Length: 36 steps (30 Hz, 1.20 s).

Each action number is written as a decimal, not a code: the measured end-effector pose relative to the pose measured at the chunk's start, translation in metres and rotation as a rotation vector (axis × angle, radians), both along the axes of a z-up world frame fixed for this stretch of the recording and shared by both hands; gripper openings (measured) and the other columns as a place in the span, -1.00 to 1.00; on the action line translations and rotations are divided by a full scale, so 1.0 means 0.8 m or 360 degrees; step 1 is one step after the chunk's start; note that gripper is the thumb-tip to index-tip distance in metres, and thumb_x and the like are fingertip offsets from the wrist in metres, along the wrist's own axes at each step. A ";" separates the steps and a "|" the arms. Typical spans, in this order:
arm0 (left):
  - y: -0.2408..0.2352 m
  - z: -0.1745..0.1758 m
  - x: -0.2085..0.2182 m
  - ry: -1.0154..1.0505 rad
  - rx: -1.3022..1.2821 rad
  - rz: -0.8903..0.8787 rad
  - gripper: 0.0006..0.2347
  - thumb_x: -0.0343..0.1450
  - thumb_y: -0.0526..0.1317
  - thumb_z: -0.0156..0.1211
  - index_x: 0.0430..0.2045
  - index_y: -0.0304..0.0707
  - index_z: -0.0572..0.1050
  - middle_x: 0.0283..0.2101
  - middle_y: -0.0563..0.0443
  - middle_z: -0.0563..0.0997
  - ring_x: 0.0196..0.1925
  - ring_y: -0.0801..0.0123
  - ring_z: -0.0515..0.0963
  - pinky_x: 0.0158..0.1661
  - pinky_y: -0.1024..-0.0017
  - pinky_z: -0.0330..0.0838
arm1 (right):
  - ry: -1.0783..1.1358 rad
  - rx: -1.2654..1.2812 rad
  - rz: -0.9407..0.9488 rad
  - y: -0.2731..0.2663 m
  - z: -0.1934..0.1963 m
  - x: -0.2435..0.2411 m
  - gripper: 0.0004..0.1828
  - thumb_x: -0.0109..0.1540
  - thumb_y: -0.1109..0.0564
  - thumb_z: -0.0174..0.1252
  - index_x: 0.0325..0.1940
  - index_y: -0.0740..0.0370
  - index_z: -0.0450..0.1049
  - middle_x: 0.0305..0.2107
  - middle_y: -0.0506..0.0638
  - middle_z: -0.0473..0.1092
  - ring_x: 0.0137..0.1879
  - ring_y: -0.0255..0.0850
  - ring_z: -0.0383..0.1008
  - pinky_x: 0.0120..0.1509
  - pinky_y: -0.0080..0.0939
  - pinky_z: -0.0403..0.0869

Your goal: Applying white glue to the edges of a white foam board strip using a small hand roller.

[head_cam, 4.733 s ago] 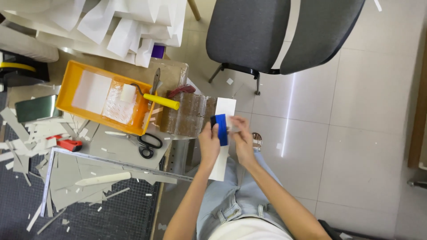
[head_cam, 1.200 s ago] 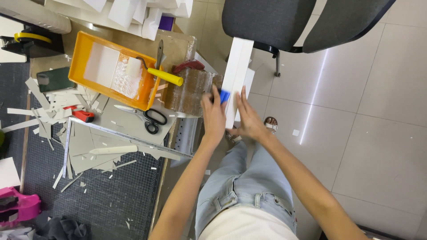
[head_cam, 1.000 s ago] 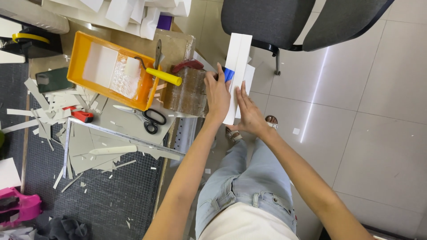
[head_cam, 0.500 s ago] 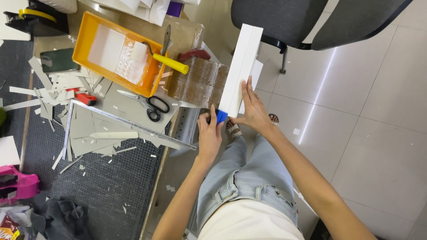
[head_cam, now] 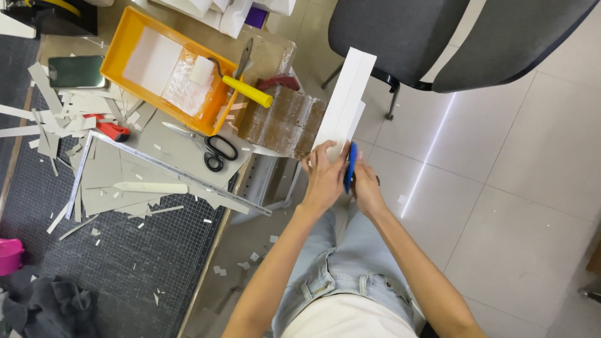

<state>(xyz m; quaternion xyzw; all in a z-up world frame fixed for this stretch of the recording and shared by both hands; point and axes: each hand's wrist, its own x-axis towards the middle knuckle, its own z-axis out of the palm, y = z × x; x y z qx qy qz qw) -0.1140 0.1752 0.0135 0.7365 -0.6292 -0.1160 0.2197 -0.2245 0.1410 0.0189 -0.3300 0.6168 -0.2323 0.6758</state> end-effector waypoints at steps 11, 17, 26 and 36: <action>0.033 -0.035 0.033 -0.0337 0.0016 -0.0039 -0.24 0.43 0.15 0.02 0.47 -0.16 -0.15 0.52 0.09 0.07 0.55 0.40 0.05 0.27 -0.34 -0.50 | 0.1614 -0.2189 0.0880 -0.231 -0.053 0.011 -0.43 0.34 0.04 0.24 0.43 -0.25 0.32 -0.27 -0.02 0.25 -0.13 -0.09 0.27 -0.02 0.04 0.16; 0.034 -0.075 0.035 -0.0180 -0.0135 0.0028 -0.18 0.35 0.16 0.07 0.45 -0.24 -0.10 0.51 0.11 0.08 0.52 0.50 0.04 0.27 -0.24 -0.73 | 0.1510 -0.2080 0.1276 -0.094 -0.042 -0.006 -0.50 0.36 -0.13 0.03 0.41 -0.48 0.27 -0.28 -0.16 0.27 -0.14 -0.21 0.30 0.06 0.04 0.18; 0.029 -0.080 0.039 0.0028 -0.0111 0.0079 0.00 0.24 0.14 0.28 0.43 -0.40 -0.22 0.47 0.16 0.19 0.46 0.48 0.18 0.22 -0.53 -0.43 | 0.1513 -0.2193 0.1285 -0.041 -0.033 -0.004 -0.56 0.40 -0.06 -0.07 0.39 -0.41 0.30 -0.30 -0.17 0.27 -0.19 -0.22 0.28 0.06 0.05 0.10; 0.030 -0.050 0.041 0.0224 -0.0064 0.0061 -0.05 0.34 -0.04 0.31 0.40 -0.50 -0.33 0.48 0.00 0.14 0.48 0.37 0.14 0.24 -0.53 -0.51 | 0.1318 -0.2240 0.1376 -0.004 -0.030 -0.005 -0.54 0.40 0.02 -0.17 0.38 -0.36 0.30 -0.30 -0.16 0.29 -0.23 -0.24 0.26 0.03 -0.06 0.04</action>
